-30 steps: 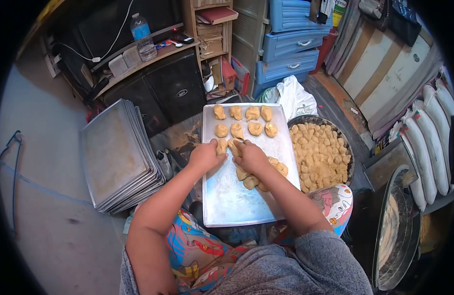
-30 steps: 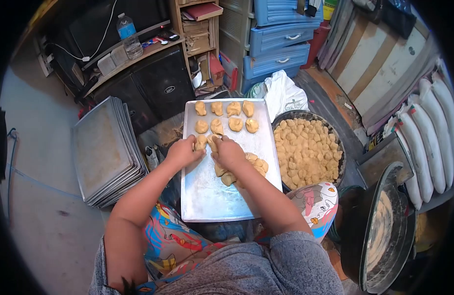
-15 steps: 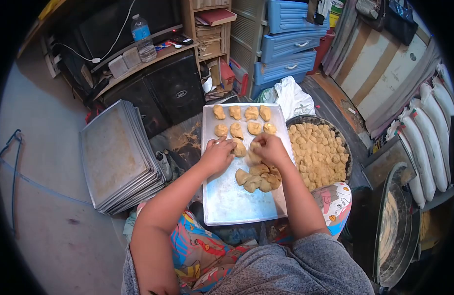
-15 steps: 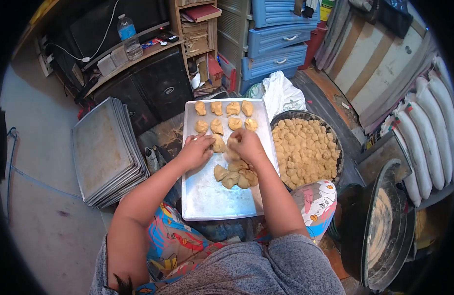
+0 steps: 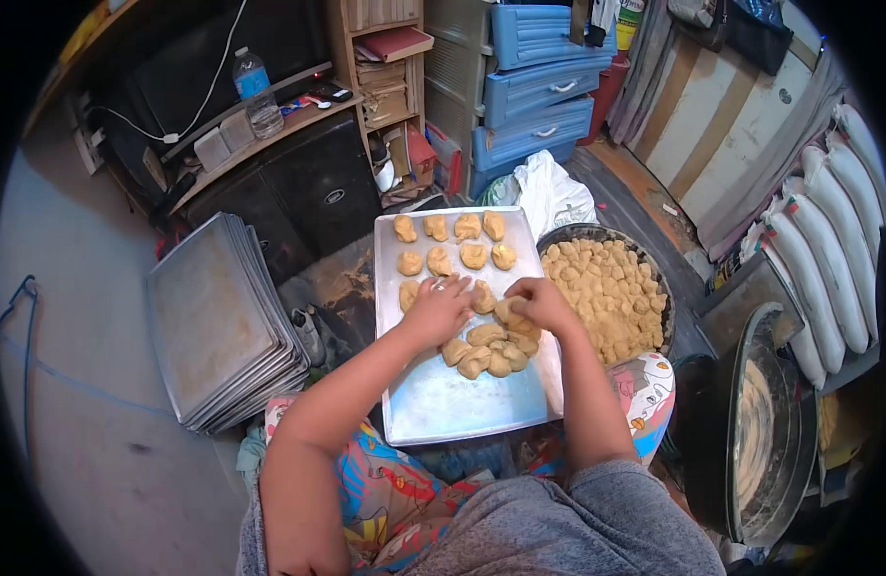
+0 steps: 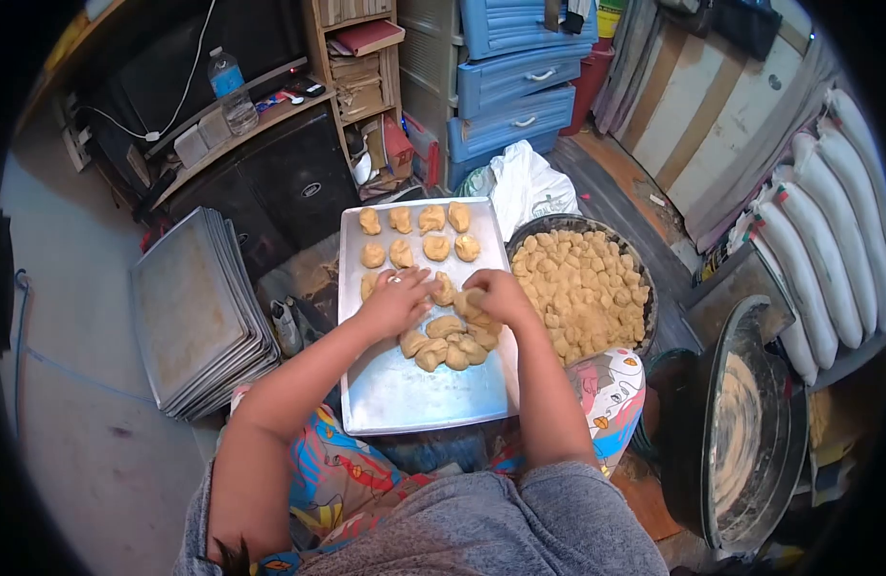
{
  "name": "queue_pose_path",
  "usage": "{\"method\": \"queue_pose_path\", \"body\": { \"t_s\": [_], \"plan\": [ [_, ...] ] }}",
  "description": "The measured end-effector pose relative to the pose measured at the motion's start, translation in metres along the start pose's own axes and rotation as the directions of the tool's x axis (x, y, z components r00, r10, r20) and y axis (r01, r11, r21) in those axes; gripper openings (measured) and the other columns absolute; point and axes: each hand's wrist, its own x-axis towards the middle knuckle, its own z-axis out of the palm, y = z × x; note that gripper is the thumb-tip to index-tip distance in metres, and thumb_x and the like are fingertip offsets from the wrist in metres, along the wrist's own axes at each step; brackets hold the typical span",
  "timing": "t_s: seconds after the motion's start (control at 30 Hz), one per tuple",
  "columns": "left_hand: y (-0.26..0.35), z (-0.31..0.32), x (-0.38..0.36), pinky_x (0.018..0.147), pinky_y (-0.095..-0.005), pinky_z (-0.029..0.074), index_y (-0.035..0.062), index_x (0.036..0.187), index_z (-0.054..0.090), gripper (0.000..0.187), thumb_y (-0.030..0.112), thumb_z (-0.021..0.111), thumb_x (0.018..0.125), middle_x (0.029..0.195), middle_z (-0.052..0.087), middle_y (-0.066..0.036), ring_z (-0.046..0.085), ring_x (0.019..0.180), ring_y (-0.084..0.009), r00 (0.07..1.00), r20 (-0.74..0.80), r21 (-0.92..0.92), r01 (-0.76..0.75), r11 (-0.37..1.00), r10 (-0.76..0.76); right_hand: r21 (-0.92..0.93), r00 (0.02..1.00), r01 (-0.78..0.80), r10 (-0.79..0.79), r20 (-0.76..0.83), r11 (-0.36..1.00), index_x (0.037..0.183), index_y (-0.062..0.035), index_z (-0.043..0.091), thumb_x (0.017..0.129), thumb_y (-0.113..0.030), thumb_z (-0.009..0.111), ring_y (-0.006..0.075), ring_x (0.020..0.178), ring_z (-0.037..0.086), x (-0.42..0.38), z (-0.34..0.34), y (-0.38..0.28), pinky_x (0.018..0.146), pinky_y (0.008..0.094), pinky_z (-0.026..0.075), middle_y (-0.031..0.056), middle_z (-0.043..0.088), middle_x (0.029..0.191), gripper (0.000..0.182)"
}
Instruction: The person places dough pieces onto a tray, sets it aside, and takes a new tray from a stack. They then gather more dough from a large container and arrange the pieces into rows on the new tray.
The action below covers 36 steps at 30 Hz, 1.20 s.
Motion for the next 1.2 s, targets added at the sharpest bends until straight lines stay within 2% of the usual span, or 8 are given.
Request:
{"method": "queue_pose_path", "body": {
  "t_s": [0.07,0.2,0.43,0.63,0.7,0.93,1.13,1.2],
  "plan": [
    [0.003,0.008,0.007,0.104,-0.0494,0.023,0.0204,0.132,0.047,0.044,0.028,0.052,0.089,0.138,0.044,-0.012,0.04,0.129,-0.0273,1.0,0.003,0.029,-0.026,0.999,0.026,0.136,0.99,0.043,-0.024,-0.137,0.99,0.095,-0.0033,0.068,0.072,-0.011,0.066,0.0257,0.08,0.064,0.009,0.003,0.011,0.071,0.0318,0.05,0.0152,0.066,0.096,0.024],
    [0.019,0.02,0.015,0.104,-0.0476,0.024,0.0154,0.121,0.056,0.035,0.027,0.053,0.088,0.137,0.045,-0.013,0.041,0.129,-0.0271,0.999,-0.03,0.013,0.01,1.0,-0.009,-0.218,0.741,0.279,-0.354,-0.571,0.935,0.099,-0.0056,0.068,0.079,-0.01,0.06,0.03,0.077,0.063,0.011,0.028,0.015,0.07,0.0367,0.05,0.0145,0.063,0.089,0.022],
    [0.028,0.03,0.02,0.104,-0.0464,0.025,0.0099,0.102,0.063,0.023,0.019,0.054,0.083,0.138,0.045,-0.013,0.04,0.129,-0.0278,0.983,-0.036,-0.058,0.178,0.982,-0.18,-0.516,0.927,0.048,-0.231,-0.297,0.855,0.11,-0.0082,0.064,0.083,-0.019,0.059,0.034,0.087,0.061,0.001,0.038,0.019,0.078,0.0423,0.049,0.0144,0.061,0.097,0.03],
    [0.073,0.018,-0.012,0.1,-0.0456,0.028,0.0114,0.115,0.06,0.036,0.03,0.059,0.085,0.121,0.054,-0.015,0.047,0.117,-0.0294,0.951,-0.224,-0.081,0.202,0.976,-0.215,-0.302,0.763,0.24,-0.372,-0.529,0.923,0.114,-0.0014,0.056,0.082,-0.023,0.063,0.0365,0.095,0.058,-0.031,0.038,0.015,0.082,0.0419,0.047,0.0194,0.058,0.1,0.039],
    [0.086,0.032,-0.031,0.099,-0.0451,0.029,0.0115,0.116,0.06,0.036,0.03,0.059,0.085,0.12,0.055,-0.014,0.049,0.114,-0.0291,0.943,-0.216,-0.122,0.233,0.965,-0.255,-0.12,0.911,-0.016,-0.035,-0.41,0.993,0.112,-0.0005,0.054,0.08,-0.026,0.066,0.0367,0.1,0.053,-0.048,0.044,0.011,0.085,0.0416,0.044,0.0209,0.055,0.103,0.043],
    [0.097,0.027,-0.07,0.094,-0.0423,0.032,0.0112,0.113,0.059,0.035,0.03,0.06,0.084,0.112,0.056,-0.01,0.052,0.104,-0.027,0.954,-0.209,-0.169,0.183,0.969,-0.217,-0.232,0.92,0.205,-0.268,-0.286,0.951,0.109,-0.0002,0.057,0.08,-0.028,0.066,0.0376,0.099,0.049,-0.095,0.066,0.012,0.089,0.0428,0.041,0.0204,0.054,0.102,0.042],
    [0.091,0.019,-0.119,0.099,-0.0422,0.03,0.0117,0.12,0.056,0.045,0.032,0.064,0.081,0.117,0.054,-0.011,0.048,0.114,-0.0297,0.934,-0.269,-0.308,0.147,0.94,-0.234,0.154,0.994,0.114,-0.113,-0.012,0.981,0.11,0.0016,0.062,0.081,-0.026,0.065,0.0323,0.102,0.055,-0.113,0.052,0.024,0.091,0.0379,0.043,0.0215,0.057,0.105,0.04],
    [0.085,0.017,-0.133,0.099,-0.0425,0.033,0.0095,0.115,0.06,0.043,0.032,0.067,0.08,0.118,0.055,-0.015,0.049,0.115,-0.032,0.918,-0.282,-0.239,0.215,0.947,-0.279,-0.069,0.972,0.228,-0.232,-0.041,0.971,0.107,0.0019,0.062,0.08,-0.02,0.066,0.0258,0.093,0.059,-0.112,0.047,0.025,0.084,0.0337,0.046,0.0168,0.061,0.098,0.035]
  ]
}}
